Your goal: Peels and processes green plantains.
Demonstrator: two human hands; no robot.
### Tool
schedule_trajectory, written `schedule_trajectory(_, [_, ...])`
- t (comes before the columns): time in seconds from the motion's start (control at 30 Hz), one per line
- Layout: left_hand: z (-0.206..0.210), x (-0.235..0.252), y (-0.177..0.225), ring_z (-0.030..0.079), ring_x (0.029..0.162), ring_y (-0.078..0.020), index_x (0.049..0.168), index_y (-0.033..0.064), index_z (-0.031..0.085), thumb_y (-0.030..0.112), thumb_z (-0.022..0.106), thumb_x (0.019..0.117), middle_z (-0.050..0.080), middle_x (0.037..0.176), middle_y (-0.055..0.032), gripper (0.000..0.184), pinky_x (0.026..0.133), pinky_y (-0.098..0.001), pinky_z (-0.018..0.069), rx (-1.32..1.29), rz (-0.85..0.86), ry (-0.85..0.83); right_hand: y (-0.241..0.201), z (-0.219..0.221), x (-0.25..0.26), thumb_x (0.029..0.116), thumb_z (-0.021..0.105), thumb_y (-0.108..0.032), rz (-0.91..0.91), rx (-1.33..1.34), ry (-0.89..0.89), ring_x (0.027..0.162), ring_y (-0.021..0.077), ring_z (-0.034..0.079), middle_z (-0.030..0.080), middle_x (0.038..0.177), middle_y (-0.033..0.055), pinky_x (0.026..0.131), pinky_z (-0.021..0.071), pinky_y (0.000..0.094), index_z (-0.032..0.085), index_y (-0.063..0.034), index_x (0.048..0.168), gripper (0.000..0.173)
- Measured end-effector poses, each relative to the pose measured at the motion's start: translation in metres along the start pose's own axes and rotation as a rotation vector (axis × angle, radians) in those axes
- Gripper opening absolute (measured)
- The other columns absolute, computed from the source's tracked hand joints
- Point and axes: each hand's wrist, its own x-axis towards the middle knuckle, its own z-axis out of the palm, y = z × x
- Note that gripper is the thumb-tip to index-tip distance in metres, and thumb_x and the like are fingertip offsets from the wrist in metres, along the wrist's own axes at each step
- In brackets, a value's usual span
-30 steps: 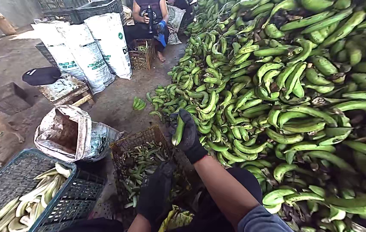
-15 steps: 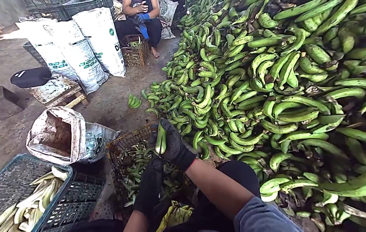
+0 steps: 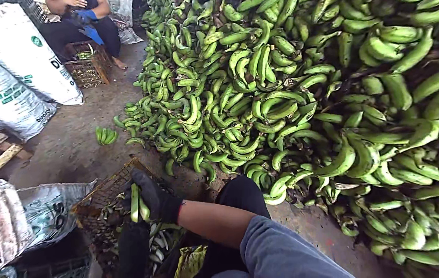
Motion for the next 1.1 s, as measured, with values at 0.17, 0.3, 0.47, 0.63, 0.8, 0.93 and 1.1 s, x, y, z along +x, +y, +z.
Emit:
schedule_trajectory(0.17, [-0.014, 0.003, -0.004, 0.067, 0.098, -0.0377, 0.136, -0.0052, 0.055, 0.024, 0.043, 0.1095, 0.067, 0.109, -0.0268, 0.041, 0.089, -0.0587, 0.0519, 0.154, -0.011, 0.024, 0.017, -0.002, -0.001, 0.1118, 0.030, -0.032, 0.061, 0.040, -0.035, 0.054, 0.0112, 0.058, 0.057, 0.063, 0.0018, 0.055, 0.0528, 0.0249, 0.054, -0.0088, 0.090, 0.040])
schedule_trajectory(0.3, [-0.047, 0.006, 0.000, 0.065, 0.110, -0.0479, 0.135, -0.0002, 0.058, 0.036, 0.034, 0.1110, 0.067, 0.115, -0.0298, 0.050, 0.091, -0.0696, 0.0475, 0.404, 0.001, -0.023, 0.018, -0.016, -0.001, 0.1095, 0.035, -0.021, 0.103, -0.251, -0.259, 0.081, 0.0064, 0.060, 0.059, 0.092, -0.0001, 0.072, 0.0532, 0.0228, 0.053, -0.0112, 0.118, 0.022])
schedule_trajectory(0.47, [-0.107, 0.019, -0.027, 0.068, 0.103, -0.0485, 0.128, 0.0046, 0.063, 0.049, 0.037, 0.1054, 0.069, 0.113, -0.0267, 0.056, 0.083, -0.0713, 0.0511, 0.725, 0.124, -0.096, 0.019, 0.000, -0.011, 0.1056, 0.044, -0.027, 0.462, -0.632, -0.453, 0.061, 0.0103, 0.059, 0.060, 0.077, 0.0020, 0.054, 0.0529, 0.0276, 0.060, -0.0099, 0.099, 0.024])
schedule_trajectory(0.63, [-0.175, 0.025, -0.065, 0.062, 0.124, -0.0255, 0.145, -0.0057, 0.048, 0.030, 0.033, 0.1125, 0.062, 0.135, -0.0213, 0.050, 0.107, -0.0415, 0.0482, 0.260, -0.061, 0.259, 0.035, 0.027, -0.018, 0.1043, 0.051, -0.025, 0.530, -1.092, -0.568, 0.080, 0.0127, 0.060, 0.064, 0.099, 0.0069, 0.071, 0.0527, 0.0339, 0.062, -0.0047, 0.123, 0.030])
schedule_trajectory(0.8, [-0.215, 0.020, -0.074, 0.052, 0.046, -0.0083, 0.103, 0.0074, 0.057, 0.041, 0.024, 0.1136, 0.055, 0.060, 0.0023, 0.048, 0.045, -0.0260, 0.0500, -0.938, -0.138, 0.631, 0.063, 0.097, 0.052, 0.1046, 0.052, -0.025, 0.428, -1.147, -0.413, 0.066, 0.0114, 0.059, 0.062, 0.086, 0.0037, 0.059, 0.0523, 0.0285, 0.054, -0.0063, 0.127, 0.030])
schedule_trajectory(0.93, [-0.217, 0.018, -0.069, 0.052, 0.046, -0.0073, 0.099, 0.0079, 0.058, 0.048, 0.016, 0.1124, 0.053, 0.057, 0.0026, 0.059, 0.046, -0.0239, 0.0494, -1.082, -0.147, 0.625, 0.079, 0.185, 0.129, 0.1060, 0.046, -0.045, 0.160, -1.108, -0.370, 0.074, 0.0148, 0.064, 0.065, 0.093, 0.0067, 0.062, 0.0553, 0.0323, 0.059, -0.0102, 0.125, 0.042])
schedule_trajectory(1.1, [-0.222, 0.018, -0.084, 0.057, 0.047, -0.0067, 0.103, 0.0074, 0.056, 0.044, 0.015, 0.1129, 0.059, 0.060, 0.0017, 0.056, 0.047, -0.0225, 0.0537, -1.104, -0.039, 0.656, 0.050, 0.239, 0.140, 0.1112, 0.039, -0.025, -0.396, -1.726, -0.344, 0.134, 0.0443, 0.049, 0.044, 0.151, 0.0290, 0.108, 0.0431, 0.0582, 0.046, -0.0089, 0.151, 0.044])
